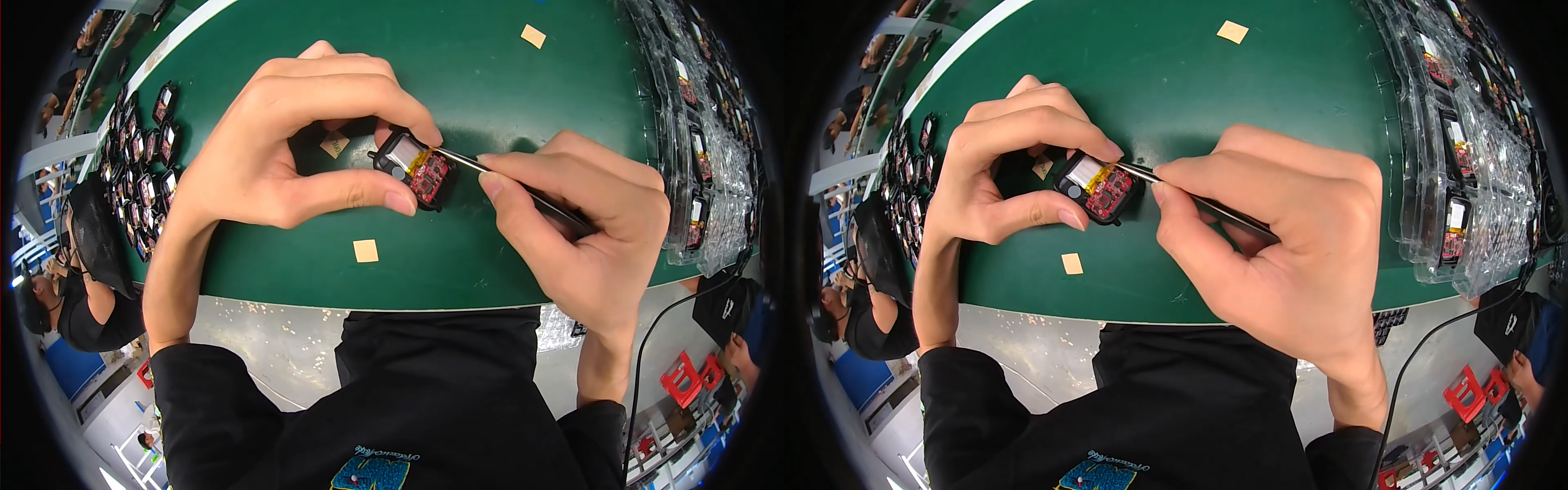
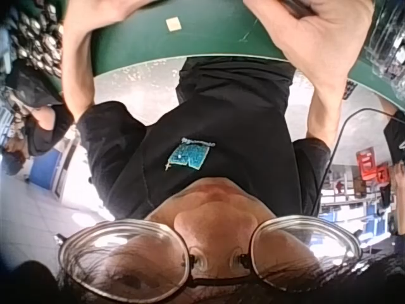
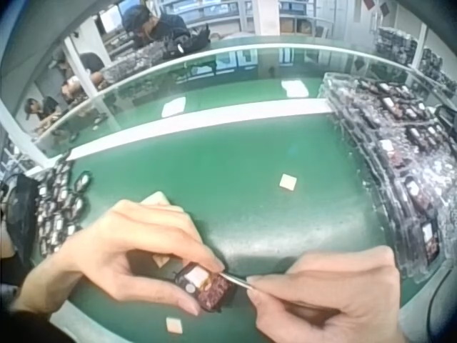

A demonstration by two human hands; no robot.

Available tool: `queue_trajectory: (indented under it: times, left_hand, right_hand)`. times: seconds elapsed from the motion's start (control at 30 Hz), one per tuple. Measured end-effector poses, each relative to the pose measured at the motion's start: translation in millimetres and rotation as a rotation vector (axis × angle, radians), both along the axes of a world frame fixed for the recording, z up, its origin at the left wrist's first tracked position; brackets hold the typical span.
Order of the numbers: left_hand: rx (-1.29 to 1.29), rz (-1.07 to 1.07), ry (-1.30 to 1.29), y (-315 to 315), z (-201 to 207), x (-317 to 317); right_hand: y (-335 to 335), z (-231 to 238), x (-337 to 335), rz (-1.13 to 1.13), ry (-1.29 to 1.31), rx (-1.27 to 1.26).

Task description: Assembling internal components of smartwatches using tweezers at a factory workstation.

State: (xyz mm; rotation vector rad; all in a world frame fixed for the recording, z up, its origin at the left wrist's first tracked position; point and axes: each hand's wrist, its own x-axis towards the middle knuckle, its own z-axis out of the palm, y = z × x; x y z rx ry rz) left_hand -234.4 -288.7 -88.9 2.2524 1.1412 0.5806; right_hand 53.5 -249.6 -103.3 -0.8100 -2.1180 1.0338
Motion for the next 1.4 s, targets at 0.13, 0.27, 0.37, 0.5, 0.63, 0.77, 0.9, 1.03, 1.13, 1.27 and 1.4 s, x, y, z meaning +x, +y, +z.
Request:
queue_trajectory:
  times: [0.13,0.27,0.37,0.5,0.63,0.77,0.9,1.03,1.13,1.27,1.4]
  left_hand:
    - [-0.039,0.018,-0.005,0.4,0.7,0.4]
    - [-0.022,0.013,-0.007,1.4,0.0,0.1]
    - [-0.02,0.015,-0.004,0.6,0.9,0.1]
    - [0.003,0.005,-0.001,1.7,0.5,-0.1]
    - [-0.001,0.012,-0.004,0.6,1.6,1.8]
    - [0.008,0.022,-0.024,-1.5,-0.8,2.1]
    - [0.046,0.019,-0.075,-2.8,-7.0,3.5]
    - [0.03,0.029,-0.054,-2.9,-1.6,6.7]
    - [0.027,0.032,-0.091,-2.1,-4.0,4.1]
    - [0.056,0.025,-0.113,1.3,-5.1,3.1]
    - [0.008,0.06,-0.112,-9.3,-0.9,0.7]
  right_hand:
    - [0.3,-3.1,1.0,-0.001,0.023,-0.01]
    - [0.4,-3.9,-1.4,0.013,0.037,0.002]
    - [0.0,-4.6,-2.5,0.007,0.041,0.029]
    - [0.4,-2.1,-1.8,-0.003,0.015,0.041]
    - [-1.3,-6.2,-0.6,0.007,0.048,0.083]
    - [-0.9,-6.1,0.6,0.037,0.036,0.107]
    - [-3.8,-5.9,0.9,0.033,0.022,0.109]
    - [-3.7,-6.5,1.7,0.02,0.049,0.094]
    - [-4.4,-7.3,-0.7,0.007,0.061,0.071]
    - [-3.5,-6.6,-3.1,0.003,0.065,0.074]
    - [-2.3,-3.4,-2.4,-0.017,0.067,0.114]
